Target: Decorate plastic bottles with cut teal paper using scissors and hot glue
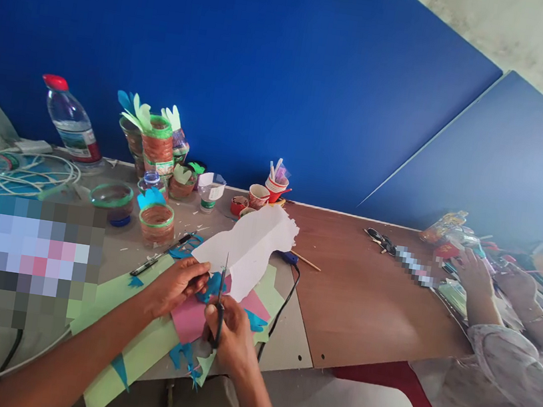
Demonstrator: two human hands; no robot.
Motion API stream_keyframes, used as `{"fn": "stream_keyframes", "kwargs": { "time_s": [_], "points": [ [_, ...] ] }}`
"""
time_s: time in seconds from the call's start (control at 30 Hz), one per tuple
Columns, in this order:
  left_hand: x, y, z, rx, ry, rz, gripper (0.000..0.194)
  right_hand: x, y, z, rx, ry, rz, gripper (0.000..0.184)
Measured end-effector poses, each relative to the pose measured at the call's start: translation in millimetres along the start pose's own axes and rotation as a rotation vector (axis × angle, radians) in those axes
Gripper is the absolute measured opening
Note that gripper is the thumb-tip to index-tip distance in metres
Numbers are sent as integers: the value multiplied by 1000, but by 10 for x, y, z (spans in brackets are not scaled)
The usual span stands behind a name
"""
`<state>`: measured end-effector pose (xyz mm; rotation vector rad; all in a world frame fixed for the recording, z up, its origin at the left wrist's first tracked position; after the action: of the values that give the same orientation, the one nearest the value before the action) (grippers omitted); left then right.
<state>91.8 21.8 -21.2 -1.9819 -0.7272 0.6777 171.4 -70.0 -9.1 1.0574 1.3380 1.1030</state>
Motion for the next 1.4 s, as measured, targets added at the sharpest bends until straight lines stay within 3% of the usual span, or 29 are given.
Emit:
{"fn": "stream_keyframes", "kwargs": {
  "time_s": [0.13, 0.2, 0.3, 0.4, 0.57, 0.7, 1.03, 1.4],
  "points": [
    [5, -51, 138, -170, -109, -73, 28, -278, 14, 127, -54, 307, -145, 55],
    [11, -64, 182, -272, -149, -87, 23, -344, 109, 239, -115, 437, -149, 56],
    [16, -30, 260, -415, -247, -65, 15, -143, 417, 551, -172, 273, -1, 50],
    [19, -4, 315, -471, -304, -53, 16, 255, 651, 680, -288, 81, 90, 36],
    [13, -58, 350, -455, -295, -143, 15, 903, 797, 540, -446, -88, 282, 32],
    [14, -65, 400, -350, -342, -204, 33, 1181, 679, 422, -565, -111, 325, 30],
    [96, 35, 437, -267, -382, -90, 40, 1270, 413, 386, -510, -66, 285, 28],
    [104, 20, 369, -130, -360, -35, 42, 1166, 448, 348, -342, -34, 348, 30]
  ]
}}
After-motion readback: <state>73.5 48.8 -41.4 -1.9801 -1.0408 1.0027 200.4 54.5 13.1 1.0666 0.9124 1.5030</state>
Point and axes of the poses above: each hand's wrist, its own x-axis towards the middle knuckle, its own z-axis out of the back of the hand, y = z × x, the point moved 8 cm from there along x, towards the middle knuckle, and after that the axes turned 9 degrees about y, right-handed, at the moved point
